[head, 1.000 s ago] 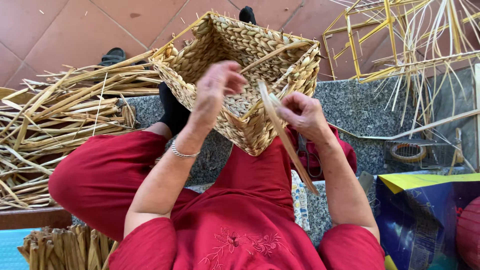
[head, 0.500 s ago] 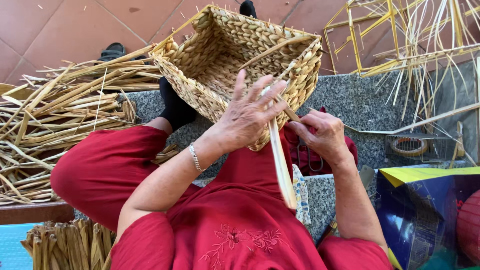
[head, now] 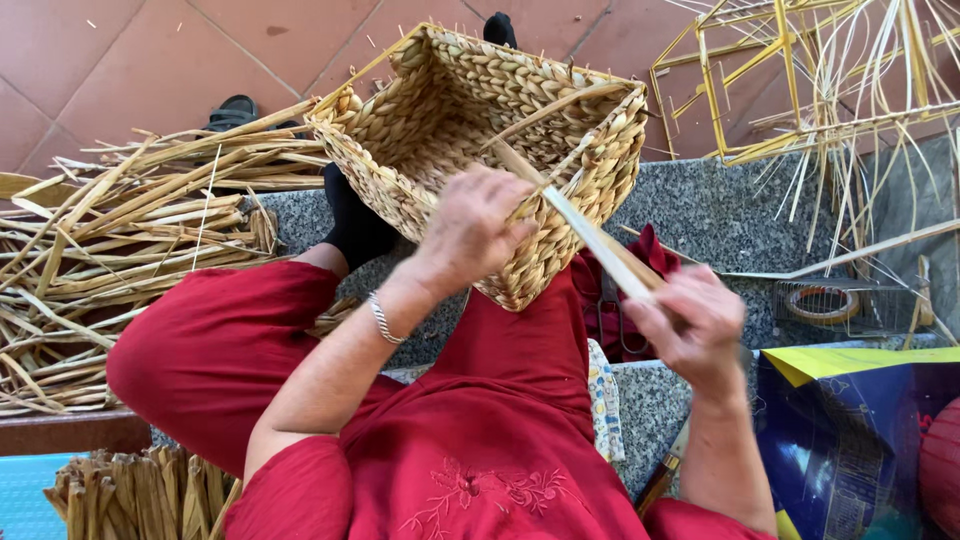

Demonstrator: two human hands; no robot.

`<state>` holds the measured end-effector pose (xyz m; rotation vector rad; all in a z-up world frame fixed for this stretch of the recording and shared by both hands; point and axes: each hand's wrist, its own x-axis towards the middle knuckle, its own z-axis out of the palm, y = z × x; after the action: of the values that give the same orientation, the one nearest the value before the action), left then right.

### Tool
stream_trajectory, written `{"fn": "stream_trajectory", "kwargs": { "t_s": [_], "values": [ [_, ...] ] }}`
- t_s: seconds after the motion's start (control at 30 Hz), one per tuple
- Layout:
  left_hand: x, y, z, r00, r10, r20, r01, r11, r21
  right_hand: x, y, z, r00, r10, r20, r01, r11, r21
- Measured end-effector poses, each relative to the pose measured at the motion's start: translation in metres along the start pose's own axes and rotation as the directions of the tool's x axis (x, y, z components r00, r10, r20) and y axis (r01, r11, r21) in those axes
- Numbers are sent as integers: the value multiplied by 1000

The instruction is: The person weaves a rectangular basket using dried palm leaves. They interlace the leaves by hand, tucking and pulling strands to form the basket's sides and rim.

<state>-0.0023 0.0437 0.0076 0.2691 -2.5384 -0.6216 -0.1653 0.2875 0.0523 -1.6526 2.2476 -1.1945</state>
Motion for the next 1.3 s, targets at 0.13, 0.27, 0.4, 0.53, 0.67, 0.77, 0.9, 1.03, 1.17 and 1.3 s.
{"fn": "stream_trajectory", "kwargs": {
  "t_s": [0.13, 0.27, 0.4, 0.53, 0.67, 0.77, 0.9, 1.03, 1.17, 1.3],
  "values": [
    [-3, 12, 15, 999, -14, -40, 13, 1000, -18, -8, -35, -29, 993, -15, 115, 19, 999, -31],
    [-6, 12, 26, 998, 17, -66, -20, 999, -33, -4, -87, -25, 920, -193, 340, 135, 973, 187],
    [-10, 5, 30, 990, 68, -126, -74, 996, -49, 2, -113, 12, 712, -385, 587, -123, 755, 644],
    [-8, -11, 19, 969, -246, -26, 213, 883, -419, 20, -81, 55, 753, -618, 227, 308, 636, 708],
    [16, -37, 13, 864, -480, 153, 458, 620, -637, 50, -4, 95, 947, 289, 140, -319, 895, 313],
    [20, -53, 6, 787, -557, 266, 567, 483, -667, 67, 43, 114, 862, 463, 205, -465, 563, 683],
    [27, -74, 5, 781, -577, 239, 555, 466, -689, 75, 68, 126, 819, 472, 326, -534, 419, 734],
    [44, -110, 13, 723, -618, 309, 640, 432, -635, 81, 67, 132, 781, 461, 421, -598, 359, 717],
    [55, -133, 41, 555, -682, 476, 810, 574, -121, 88, 66, 125, 719, 424, 551, -658, 158, 737],
    [59, -137, 75, 402, -712, 575, 633, 670, 387, 88, 67, 119, 675, 433, 598, -715, 183, 675]
  ]
}}
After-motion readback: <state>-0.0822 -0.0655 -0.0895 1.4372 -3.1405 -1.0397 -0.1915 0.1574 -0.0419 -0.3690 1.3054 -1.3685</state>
